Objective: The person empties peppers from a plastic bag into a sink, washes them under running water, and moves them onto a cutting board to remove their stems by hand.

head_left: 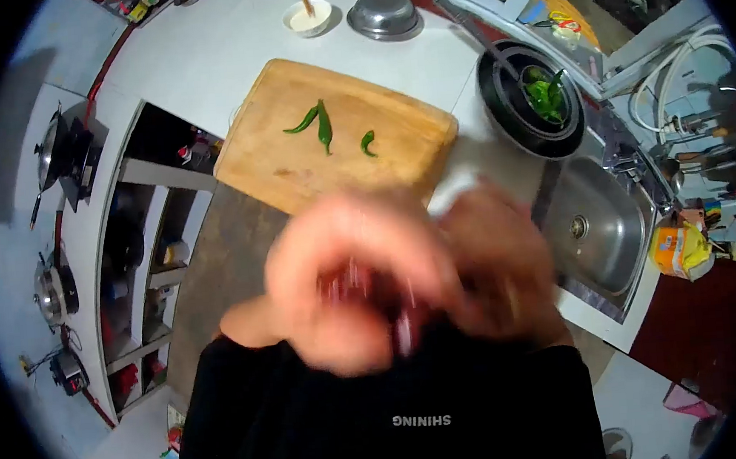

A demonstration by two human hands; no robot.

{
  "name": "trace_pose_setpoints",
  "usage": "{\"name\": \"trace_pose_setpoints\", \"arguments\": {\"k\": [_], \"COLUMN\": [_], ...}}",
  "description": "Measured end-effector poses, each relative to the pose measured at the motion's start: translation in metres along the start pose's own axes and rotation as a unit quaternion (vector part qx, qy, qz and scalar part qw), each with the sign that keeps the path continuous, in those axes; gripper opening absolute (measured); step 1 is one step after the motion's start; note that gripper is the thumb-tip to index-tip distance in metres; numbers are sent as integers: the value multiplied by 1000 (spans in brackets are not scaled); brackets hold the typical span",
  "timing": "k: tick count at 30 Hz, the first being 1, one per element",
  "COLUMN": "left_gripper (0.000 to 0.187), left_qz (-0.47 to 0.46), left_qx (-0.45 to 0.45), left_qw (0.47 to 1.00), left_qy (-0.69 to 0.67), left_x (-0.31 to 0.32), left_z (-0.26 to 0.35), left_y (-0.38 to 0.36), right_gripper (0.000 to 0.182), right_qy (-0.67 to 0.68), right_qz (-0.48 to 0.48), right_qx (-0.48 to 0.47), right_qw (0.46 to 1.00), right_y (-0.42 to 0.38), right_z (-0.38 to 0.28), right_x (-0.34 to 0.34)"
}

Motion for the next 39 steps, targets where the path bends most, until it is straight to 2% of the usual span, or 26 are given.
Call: {"name": "trace_pose_setpoints", "arguments": {"k": [1, 2, 3, 4, 5, 8, 10, 12, 14, 16, 18, 20, 21, 23, 24, 26, 28, 29, 31, 32, 33, 34, 35, 36, 38, 39], "left_gripper": [21, 21, 22, 23, 23, 23, 23, 22, 21, 21, 20, 18, 15, 17, 19, 21, 21, 25, 32, 35, 44, 45, 47, 48, 49, 49], "left_qz": [-41, -38, -36, -34, 2, -82, -26, 7, -23, -55, -95, -125, -21, 170, 192, 237, 246, 236, 100, 27, -3, -7, -12, -18, 33, 74], "left_qx": [72, 100, 128, 156, 119, 122, 126, 125, 117, 110, 118, 134, 75, -78, -117, -149, -176, -164, -266, -309, -355, -328, -300, -272, -335, -371], "left_qw": [997, 994, 991, 987, 993, 987, 991, 992, 993, 992, 988, 978, 996, 982, 974, 959, 948, 928, 824, 738, 719, 723, 728, 732, 779, 787], "left_qy": [-8, -9, -10, -11, -3, -60, -31, -12, 2, 14, -4, -95, -45, 21, -39, -39, 97, 236, 490, 599, 597, 608, 617, 624, 529, 487], "left_x": [15, 24, 33, 42, 43, 31, 32, 35, 32, 27, 21, -2, -19, -50, -67, -88, -103, -110, -114, -115, -114, -112, -111, -110, -131, -146], "left_z": [19, 27, 35, 43, 44, 37, 41, 46, 50, 52, 49, 24, 10, -19, -47, -83, -101, -112, -134, -147, -165, -179, -195, -202, -208, -212], "left_y": [11, 13, 14, 15, 14, 23, 12, 4, 3, 4, 8, 12, 5, -19, -24, -44, -59, -68, -75, -81, -96, -114, -132, -140, -152, -161], "right_gripper": [18, 18, 18, 20, 22, 29, 26, 19, 22, 21, 15, 13, 14, 16, 17, 18, 19, 20, 25, 25, 25, 25, 21, 21, 23, 17], "right_qy": [-46, -94, -121, -135, -150, -196, -210, -200, -195, -144, -58, 24, 63, 179, 254, 368, 465, 505, 582, 588, 591, 592, 577, 539, 459, 429], "right_qz": [21, 47, 126, 101, 75, -7, 1, 69, 4, -8, 18, 24, 21, 17, 16, 30, 64, 89, 146, 162, 179, 197, 204, 192, 168, 158], "right_qx": [-53, -104, -158, -172, -186, -241, -167, 33, -195, -243, -115, 3, 60, 182, 244, 267, 296, 312, 318, 364, 409, 451, 467, 480, 503, 535], "right_qw": [997, 989, 972, 971, 968, 950, 963, 977, 961, 959, 991, 999, 996, 967, 936, 890, 832, 799, 734, 704, 672, 638, 638, 665, 713, 710], "right_y": [1, 0, -5, -5, -5, 0, 8, 8, 12, 13, 18, 19, 16, 9, 3, -15, -30, -36, -59, -76, -90, -108, -130, -148, -167, -166], "right_z": [-25, -50, -68, -71, -72, -67, -69, -80, -72, -67, -54, -18, 12, 76, 108, 150, 175, 183, 215, 231, 244, 258, 281, 298, 311, 309], "right_x": [-1, -2, 0, 3, 5, 5, 10, 20, 20, 20, 20, 23, 28, 44, 55, 73, 90, 97, 118, 130, 139, 149, 158, 161, 160, 152]}}
Point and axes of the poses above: each hand's wrist, its own y-axis towards the middle knuckle, its own x-axis out of the palm, z = x × y, the point moved 7 cm from there along y, towards the middle knuckle, and after that the axes turned 15 degrees about -z, right-handed, at the moved point
